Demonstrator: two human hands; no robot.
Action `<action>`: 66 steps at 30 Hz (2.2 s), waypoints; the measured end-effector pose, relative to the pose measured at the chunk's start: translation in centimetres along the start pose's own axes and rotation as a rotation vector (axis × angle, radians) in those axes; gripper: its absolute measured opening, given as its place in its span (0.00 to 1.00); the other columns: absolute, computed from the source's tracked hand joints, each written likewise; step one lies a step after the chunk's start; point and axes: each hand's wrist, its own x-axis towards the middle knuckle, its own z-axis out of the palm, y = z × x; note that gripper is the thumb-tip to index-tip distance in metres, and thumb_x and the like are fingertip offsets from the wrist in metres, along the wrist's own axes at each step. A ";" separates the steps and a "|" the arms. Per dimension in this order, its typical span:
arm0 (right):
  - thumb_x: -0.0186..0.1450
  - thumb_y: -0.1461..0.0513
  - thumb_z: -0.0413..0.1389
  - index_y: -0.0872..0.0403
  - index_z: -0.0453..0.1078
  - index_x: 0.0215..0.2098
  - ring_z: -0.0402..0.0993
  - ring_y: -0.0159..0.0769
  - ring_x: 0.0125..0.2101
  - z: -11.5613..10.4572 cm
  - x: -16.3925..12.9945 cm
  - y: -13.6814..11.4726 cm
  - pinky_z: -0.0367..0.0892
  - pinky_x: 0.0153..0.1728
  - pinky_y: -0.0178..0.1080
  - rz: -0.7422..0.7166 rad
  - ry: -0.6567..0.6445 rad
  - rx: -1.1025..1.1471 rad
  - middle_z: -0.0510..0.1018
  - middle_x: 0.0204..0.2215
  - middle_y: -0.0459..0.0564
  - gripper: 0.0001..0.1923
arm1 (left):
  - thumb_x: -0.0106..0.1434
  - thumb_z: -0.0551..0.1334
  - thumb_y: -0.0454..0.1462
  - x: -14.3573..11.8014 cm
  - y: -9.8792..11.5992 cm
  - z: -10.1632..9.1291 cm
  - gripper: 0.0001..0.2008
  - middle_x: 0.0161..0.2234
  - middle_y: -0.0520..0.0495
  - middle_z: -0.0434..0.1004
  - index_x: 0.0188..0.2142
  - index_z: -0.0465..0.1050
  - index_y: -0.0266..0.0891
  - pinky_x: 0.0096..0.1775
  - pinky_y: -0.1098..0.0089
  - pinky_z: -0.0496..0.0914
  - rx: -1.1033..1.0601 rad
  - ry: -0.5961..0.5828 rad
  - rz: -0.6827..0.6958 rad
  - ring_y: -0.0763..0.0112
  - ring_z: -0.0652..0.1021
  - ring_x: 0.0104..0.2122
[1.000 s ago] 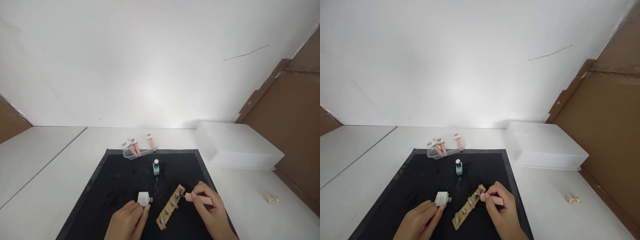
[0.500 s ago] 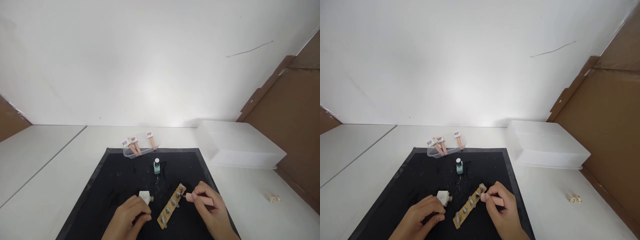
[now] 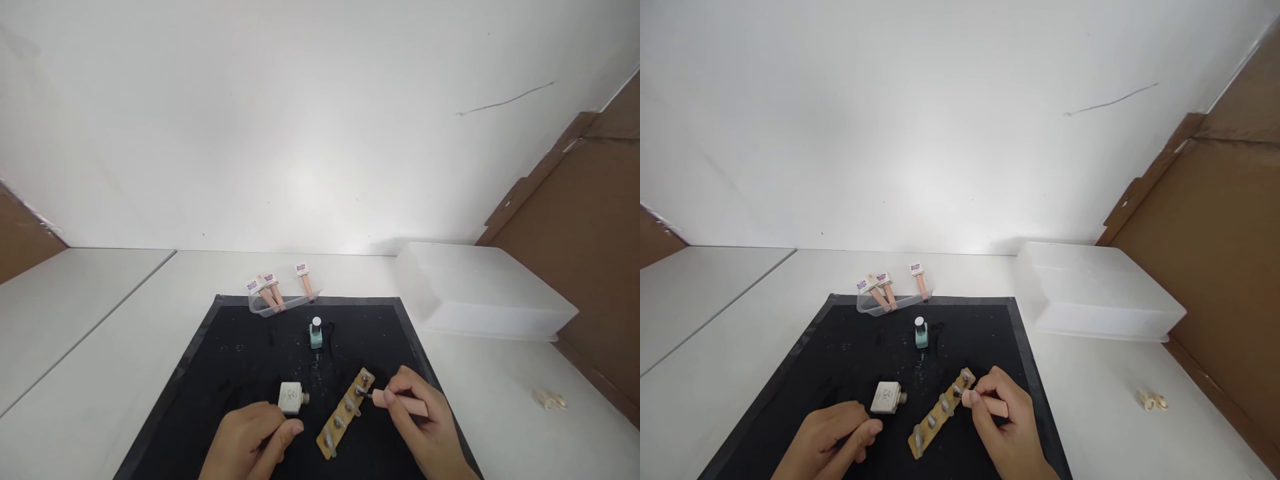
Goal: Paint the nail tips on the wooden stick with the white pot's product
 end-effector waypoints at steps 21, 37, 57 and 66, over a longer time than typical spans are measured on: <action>0.65 0.67 0.50 0.51 0.60 0.25 0.63 0.29 0.18 0.2 -0.2 -0.6 0.59 0.20 0.30 -0.057 -0.033 0.025 0.64 0.20 0.40 0.10 | 0.62 0.58 0.37 0.1 0.0 0.4 0.20 0.30 0.50 0.72 0.15 0.57 0.39 0.30 0.73 0.65 -0.036 0.069 -0.115 0.72 0.74 0.29; 0.63 0.68 0.51 0.52 0.62 0.29 0.64 0.30 0.19 1.0 -1.0 -0.8 0.60 0.21 0.31 -0.145 -0.104 0.144 0.67 0.21 0.42 0.07 | 0.63 0.59 0.39 0.1 -0.7 1.0 0.09 0.35 0.47 0.71 0.28 0.74 0.44 0.31 0.73 0.70 -0.037 0.029 0.005 0.68 0.75 0.32; 0.67 0.62 0.49 0.50 0.60 0.31 0.63 0.29 0.17 2.1 -0.8 -1.0 0.59 0.18 0.30 -0.352 -0.129 0.109 0.65 0.18 0.41 0.06 | 0.60 0.62 0.33 -0.1 -0.6 1.3 0.05 0.34 0.48 0.70 0.27 0.71 0.43 0.33 0.73 0.70 -0.038 0.021 0.042 0.69 0.74 0.33; 0.66 0.63 0.50 0.51 0.63 0.37 0.68 0.31 0.17 2.2 -0.5 -1.0 0.65 0.18 0.30 -0.446 -0.178 0.013 0.70 0.20 0.43 0.01 | 0.59 0.62 0.32 0.1 -0.3 1.2 0.06 0.32 0.49 0.70 0.26 0.69 0.42 0.33 0.73 0.69 -0.025 0.014 0.044 0.70 0.74 0.32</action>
